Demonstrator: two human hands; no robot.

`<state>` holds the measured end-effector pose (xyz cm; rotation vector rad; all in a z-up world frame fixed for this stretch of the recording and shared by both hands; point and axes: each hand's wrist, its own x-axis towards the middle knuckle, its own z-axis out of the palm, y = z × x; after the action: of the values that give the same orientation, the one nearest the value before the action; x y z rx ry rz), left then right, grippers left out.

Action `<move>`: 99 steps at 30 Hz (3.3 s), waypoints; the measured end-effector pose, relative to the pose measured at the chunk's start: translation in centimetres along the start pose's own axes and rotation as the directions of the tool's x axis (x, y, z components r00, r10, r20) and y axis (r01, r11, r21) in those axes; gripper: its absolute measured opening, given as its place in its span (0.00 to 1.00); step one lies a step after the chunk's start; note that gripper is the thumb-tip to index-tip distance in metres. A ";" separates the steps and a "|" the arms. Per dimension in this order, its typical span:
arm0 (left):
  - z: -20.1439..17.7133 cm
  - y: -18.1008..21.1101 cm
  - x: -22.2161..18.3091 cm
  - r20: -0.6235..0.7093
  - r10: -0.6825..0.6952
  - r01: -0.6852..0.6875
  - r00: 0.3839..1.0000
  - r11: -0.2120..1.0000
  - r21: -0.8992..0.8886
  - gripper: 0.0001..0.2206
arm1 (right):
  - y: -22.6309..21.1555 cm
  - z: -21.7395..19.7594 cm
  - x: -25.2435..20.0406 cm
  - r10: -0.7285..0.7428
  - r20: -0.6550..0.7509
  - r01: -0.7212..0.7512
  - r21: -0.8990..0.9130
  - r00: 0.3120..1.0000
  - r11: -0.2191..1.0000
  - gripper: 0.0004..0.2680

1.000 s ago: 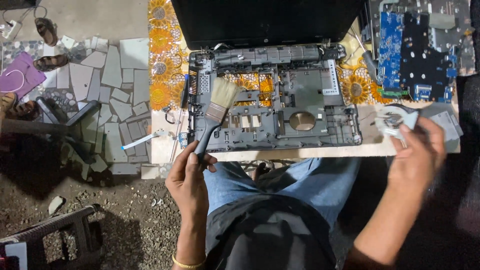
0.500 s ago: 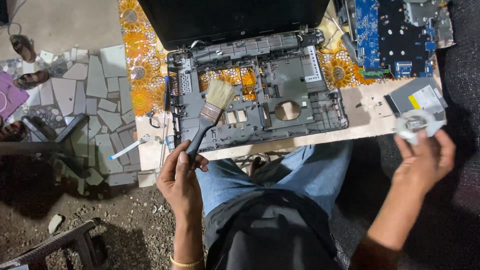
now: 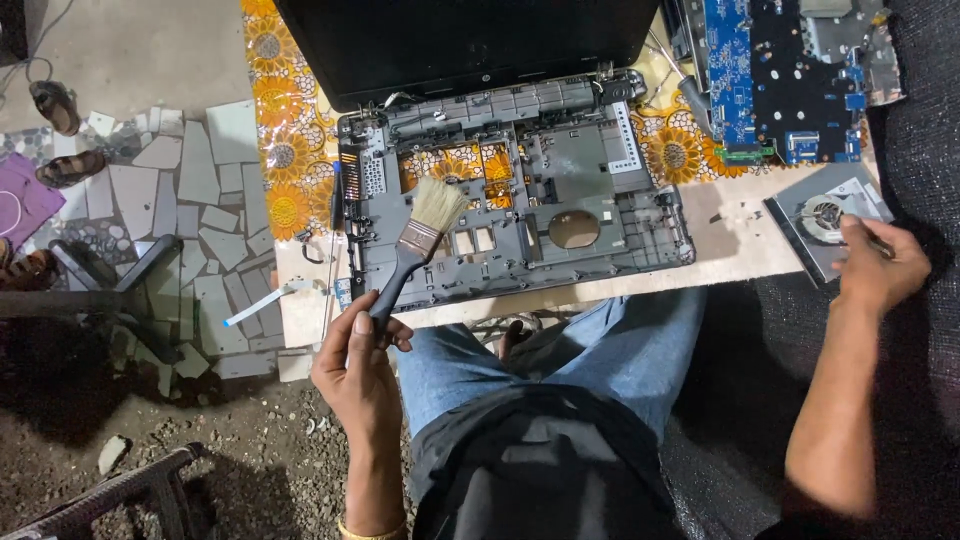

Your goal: Cleaning dust from a laptop motherboard, fan, and internal chassis using a handheld brush.

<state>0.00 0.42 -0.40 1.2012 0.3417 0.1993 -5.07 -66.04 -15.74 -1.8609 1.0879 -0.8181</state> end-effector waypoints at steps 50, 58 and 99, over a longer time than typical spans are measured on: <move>-0.1 0.0 0.0 0.002 -0.003 0.003 1.000 1.000 -0.009 0.16 | -19.7 11.4 -8.3 0.355 0.346 -0.483 0.753 0.868 0.447 0.15; -0.3 -0.4 0.1 0.011 -0.012 0.013 1.000 0.998 -0.064 0.16 | -16.8 7.1 -11.7 0.216 0.356 -0.416 0.752 0.909 0.512 0.15; 6.9 2.2 0.7 -0.063 0.248 -0.252 0.967 0.965 -0.077 0.19 | -17.1 7.2 -29.3 -0.321 0.818 -0.744 0.571 0.477 0.348 0.31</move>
<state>3.18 -4.62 3.80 1.1549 0.2243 0.4614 -4.96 -32.30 -7.77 -0.7250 0.0574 -0.0570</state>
